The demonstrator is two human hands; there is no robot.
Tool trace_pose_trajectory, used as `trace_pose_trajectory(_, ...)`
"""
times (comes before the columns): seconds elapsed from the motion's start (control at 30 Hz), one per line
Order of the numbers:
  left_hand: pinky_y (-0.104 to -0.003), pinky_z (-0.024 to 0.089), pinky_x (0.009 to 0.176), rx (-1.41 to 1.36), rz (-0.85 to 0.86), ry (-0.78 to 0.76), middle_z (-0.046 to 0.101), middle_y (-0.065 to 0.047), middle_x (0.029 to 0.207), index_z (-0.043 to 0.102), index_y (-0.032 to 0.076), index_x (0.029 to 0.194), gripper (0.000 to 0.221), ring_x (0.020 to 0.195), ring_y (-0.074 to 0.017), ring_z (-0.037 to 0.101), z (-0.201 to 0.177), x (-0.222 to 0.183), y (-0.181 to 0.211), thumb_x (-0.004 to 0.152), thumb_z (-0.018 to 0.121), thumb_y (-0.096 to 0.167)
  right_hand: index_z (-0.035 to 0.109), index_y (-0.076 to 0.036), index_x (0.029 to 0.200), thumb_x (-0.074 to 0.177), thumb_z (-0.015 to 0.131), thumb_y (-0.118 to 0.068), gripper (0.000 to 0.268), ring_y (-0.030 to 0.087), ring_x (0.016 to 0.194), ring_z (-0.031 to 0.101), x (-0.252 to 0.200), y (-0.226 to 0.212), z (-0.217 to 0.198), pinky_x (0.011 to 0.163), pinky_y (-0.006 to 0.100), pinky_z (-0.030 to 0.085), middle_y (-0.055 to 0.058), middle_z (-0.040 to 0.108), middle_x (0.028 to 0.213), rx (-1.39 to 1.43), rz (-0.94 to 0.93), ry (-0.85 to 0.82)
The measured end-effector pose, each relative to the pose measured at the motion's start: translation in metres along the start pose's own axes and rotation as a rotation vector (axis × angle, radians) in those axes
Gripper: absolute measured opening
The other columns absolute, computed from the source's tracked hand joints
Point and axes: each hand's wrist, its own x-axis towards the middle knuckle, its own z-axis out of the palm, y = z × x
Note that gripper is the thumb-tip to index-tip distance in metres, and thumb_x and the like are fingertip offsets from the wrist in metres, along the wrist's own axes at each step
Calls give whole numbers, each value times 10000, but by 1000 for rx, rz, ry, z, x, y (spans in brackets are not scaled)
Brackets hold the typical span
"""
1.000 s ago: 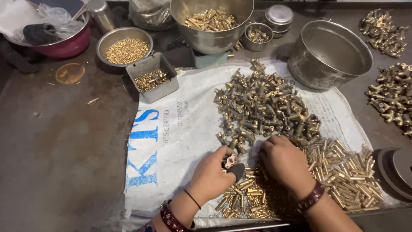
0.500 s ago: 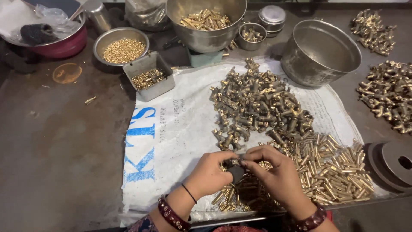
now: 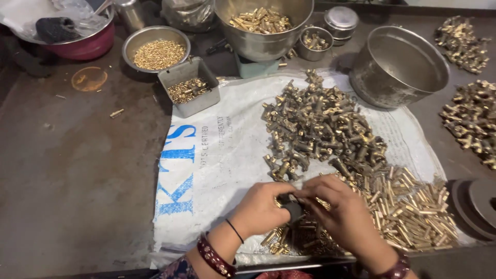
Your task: The person pours brass fittings from a metal bowl onto a cloth on the workbench, then picks the fittings one at a time, looks them over, and places them into separate piles by type, occasionally using a small green-handled screwdriver to help move or position pieces.
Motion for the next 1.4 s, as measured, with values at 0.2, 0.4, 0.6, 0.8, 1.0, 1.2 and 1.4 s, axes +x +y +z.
trace_pose_trajectory(0.2,-250,580,611,-651,-156,12,683,-37,865,724,74,1182,288,653,-96,656,5,11,-22,924,600,39,714,-10,1205,721,671,29,487,312,1173,609,-4,17,-6,988,425,496,176,650,1250,-172,-128,224)
trace_pose_trajectory(0.4,-207,528,693,-481,-11,140,734,-12,965,752,28,1147,223,782,-54,637,6,11,-29,942,667,6,775,-134,1029,823,753,-267,246,286,983,654,-26,27,9,834,398,557,63,710,1027,-494,290,-114)
trace_pose_trajectory(0.6,-271,521,568,-421,-308,-96,706,-22,828,734,74,1155,340,627,-100,652,10,7,-27,825,667,24,783,-130,1038,833,769,-264,245,287,908,678,-7,23,4,803,397,556,85,714,993,-449,426,-197)
trace_pose_trajectory(0.8,-276,487,565,-207,-306,-171,708,-32,885,746,117,1198,344,626,-98,608,1,1,10,862,742,189,808,-81,1015,834,759,-85,188,137,812,709,2,14,-12,726,305,567,52,809,926,297,661,-43)
trace_pose_trajectory(1.0,-244,528,658,-216,-218,-144,755,-14,973,754,82,1147,335,713,-54,643,2,3,5,859,792,250,773,30,1074,909,661,-25,206,152,880,687,0,18,12,825,306,527,92,767,965,943,860,223)
trace_pose_trajectory(1.2,-239,508,614,-341,-183,-212,739,14,880,764,41,1139,325,717,-55,609,13,2,-21,838,737,161,785,18,1033,876,720,-23,175,185,902,711,-11,7,27,832,308,563,101,783,964,732,700,243)
trace_pose_trajectory(1.4,-265,539,555,-921,-367,-307,749,-20,847,736,25,1084,311,668,-115,712,6,4,-4,952,589,266,784,-50,1013,840,740,-80,181,156,990,738,-17,12,21,893,291,571,29,778,1034,377,305,162)
